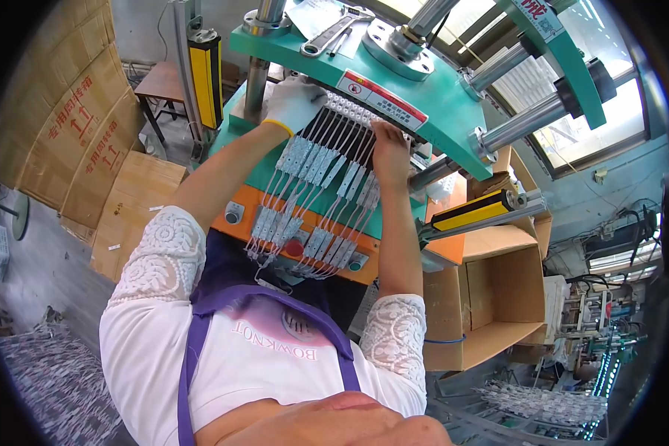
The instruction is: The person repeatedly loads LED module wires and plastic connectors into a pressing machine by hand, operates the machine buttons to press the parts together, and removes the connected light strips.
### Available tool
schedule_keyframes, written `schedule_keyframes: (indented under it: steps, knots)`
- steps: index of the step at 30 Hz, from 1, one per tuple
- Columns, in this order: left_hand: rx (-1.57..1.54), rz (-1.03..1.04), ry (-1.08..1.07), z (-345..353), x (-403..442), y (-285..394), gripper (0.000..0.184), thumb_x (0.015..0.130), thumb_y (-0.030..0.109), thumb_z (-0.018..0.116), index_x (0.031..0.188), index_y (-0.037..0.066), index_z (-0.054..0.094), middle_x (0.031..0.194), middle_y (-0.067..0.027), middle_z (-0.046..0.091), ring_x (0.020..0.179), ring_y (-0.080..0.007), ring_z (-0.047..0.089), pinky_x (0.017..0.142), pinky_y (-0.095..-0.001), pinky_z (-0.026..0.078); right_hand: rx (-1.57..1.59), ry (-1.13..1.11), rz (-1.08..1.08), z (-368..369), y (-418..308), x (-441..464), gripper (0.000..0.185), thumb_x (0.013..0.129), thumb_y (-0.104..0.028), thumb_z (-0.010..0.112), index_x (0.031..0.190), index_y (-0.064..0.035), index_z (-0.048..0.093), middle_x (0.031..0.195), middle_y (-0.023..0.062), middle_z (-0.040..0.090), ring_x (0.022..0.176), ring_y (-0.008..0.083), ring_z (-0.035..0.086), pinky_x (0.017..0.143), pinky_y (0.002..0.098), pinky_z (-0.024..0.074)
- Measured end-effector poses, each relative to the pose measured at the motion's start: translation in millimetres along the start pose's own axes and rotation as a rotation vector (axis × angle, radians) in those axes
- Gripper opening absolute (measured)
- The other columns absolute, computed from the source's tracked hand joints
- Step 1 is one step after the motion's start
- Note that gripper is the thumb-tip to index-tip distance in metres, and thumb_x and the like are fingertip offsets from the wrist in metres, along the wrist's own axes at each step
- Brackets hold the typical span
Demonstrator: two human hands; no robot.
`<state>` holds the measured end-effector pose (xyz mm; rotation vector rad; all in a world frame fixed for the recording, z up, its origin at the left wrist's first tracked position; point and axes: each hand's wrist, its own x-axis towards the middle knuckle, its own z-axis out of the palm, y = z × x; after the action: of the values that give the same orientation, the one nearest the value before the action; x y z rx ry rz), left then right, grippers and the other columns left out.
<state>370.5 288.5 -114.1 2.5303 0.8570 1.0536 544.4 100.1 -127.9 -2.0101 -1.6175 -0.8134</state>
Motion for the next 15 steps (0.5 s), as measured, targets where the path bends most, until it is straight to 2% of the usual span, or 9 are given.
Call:
schedule_keyframes:
  steps: [1,4,6,7,8,11,12,14,15]
  knots:
    - [0.104,0.088,0.007,0,-4,3,0.022,0.089,0.034,0.064,0.096,0.018,0.077,0.097,-0.0145,0.067,0.096,-0.0328,0.063,0.083,-0.0452,0.052,-0.031,0.012,-0.002,3,-4,-3,0.032,0.088,0.000,0.051,0.114,-0.0088,0.067,0.114,0.0106,0.068,0.111,0.0283,0.063,0.097,0.0410,0.0500]
    - [0.155,0.353,0.087,7,-28,10,0.031,0.091,0.033,0.060,0.117,0.021,0.070,0.116,-0.0120,0.065,0.107,-0.0334,0.060,0.093,-0.0445,0.049,-0.025,0.054,0.033,11,-13,-10,0.034,0.087,-0.002,0.051,0.118,-0.0053,0.064,0.122,0.0144,0.065,0.119,0.0327,0.058,0.104,0.0415,0.0450]
    - [0.192,0.263,-0.113,-9,-28,23,0.035,0.092,0.034,0.059,0.123,0.020,0.067,0.126,-0.0115,0.061,0.115,-0.0344,0.056,0.099,-0.0445,0.045,0.043,0.002,0.032,5,-9,-9,0.035,0.087,-0.002,0.051,0.120,-0.0050,0.063,0.125,0.0150,0.064,0.120,0.0333,0.058,0.105,0.0423,0.0442]
    - [0.194,0.253,-0.085,-4,-28,22,0.034,0.093,0.035,0.057,0.121,0.018,0.068,0.124,-0.0130,0.062,0.115,-0.0346,0.056,0.100,-0.0444,0.044,0.107,-0.040,0.021,1,-6,-8,0.037,0.087,-0.001,0.051,0.122,-0.0046,0.062,0.127,0.0155,0.063,0.122,0.0339,0.057,0.106,0.0431,0.0434]
    - [0.217,0.243,-0.160,-10,-26,28,0.037,0.094,0.035,0.056,0.124,0.017,0.066,0.126,-0.0138,0.060,0.120,-0.0353,0.053,0.102,-0.0451,0.043,0.113,-0.077,0.036,1,-4,-10,0.040,0.086,0.000,0.050,0.125,-0.0047,0.061,0.131,0.0162,0.061,0.124,0.0347,0.055,0.108,0.0442,0.0422]
    - [0.194,0.328,-0.041,-6,-42,21,0.042,0.093,0.034,0.057,0.130,0.013,0.060,0.134,-0.0153,0.055,0.130,-0.0365,0.045,0.105,-0.0470,0.039,0.081,-0.084,0.005,0,-7,-15,0.041,0.088,0.001,0.051,0.128,-0.0039,0.058,0.136,0.0188,0.056,0.127,0.0366,0.052,0.108,0.0454,0.0419]
    - [0.138,0.351,-0.036,-10,-49,16,0.043,0.092,0.032,0.058,0.131,0.012,0.058,0.137,-0.0156,0.053,0.133,-0.0370,0.043,0.106,-0.0482,0.038,0.178,-0.041,0.071,-10,-17,-20,0.041,0.089,0.000,0.051,0.130,-0.0035,0.057,0.137,0.0199,0.055,0.127,0.0379,0.051,0.107,0.0462,0.0419]
    - [-0.001,0.313,0.068,-20,-82,3,0.048,0.084,0.023,0.066,0.129,0.007,0.056,0.138,-0.0152,0.051,0.131,-0.0395,0.043,0.110,-0.0514,0.034,0.313,0.013,0.146,-39,-34,-39,0.040,0.093,-0.004,0.054,0.133,-0.0022,0.053,0.138,0.0225,0.052,0.125,0.0418,0.050,0.105,0.0483,0.0422]
    - [-0.037,0.305,0.043,-40,-104,-1,0.054,0.082,0.023,0.068,0.132,0.007,0.054,0.138,-0.0158,0.051,0.131,-0.0398,0.043,0.111,-0.0515,0.034,0.289,0.059,0.164,-56,-46,-59,0.041,0.091,-0.005,0.058,0.132,-0.0014,0.053,0.134,0.0227,0.054,0.120,0.0433,0.052,0.104,0.0483,0.0420]
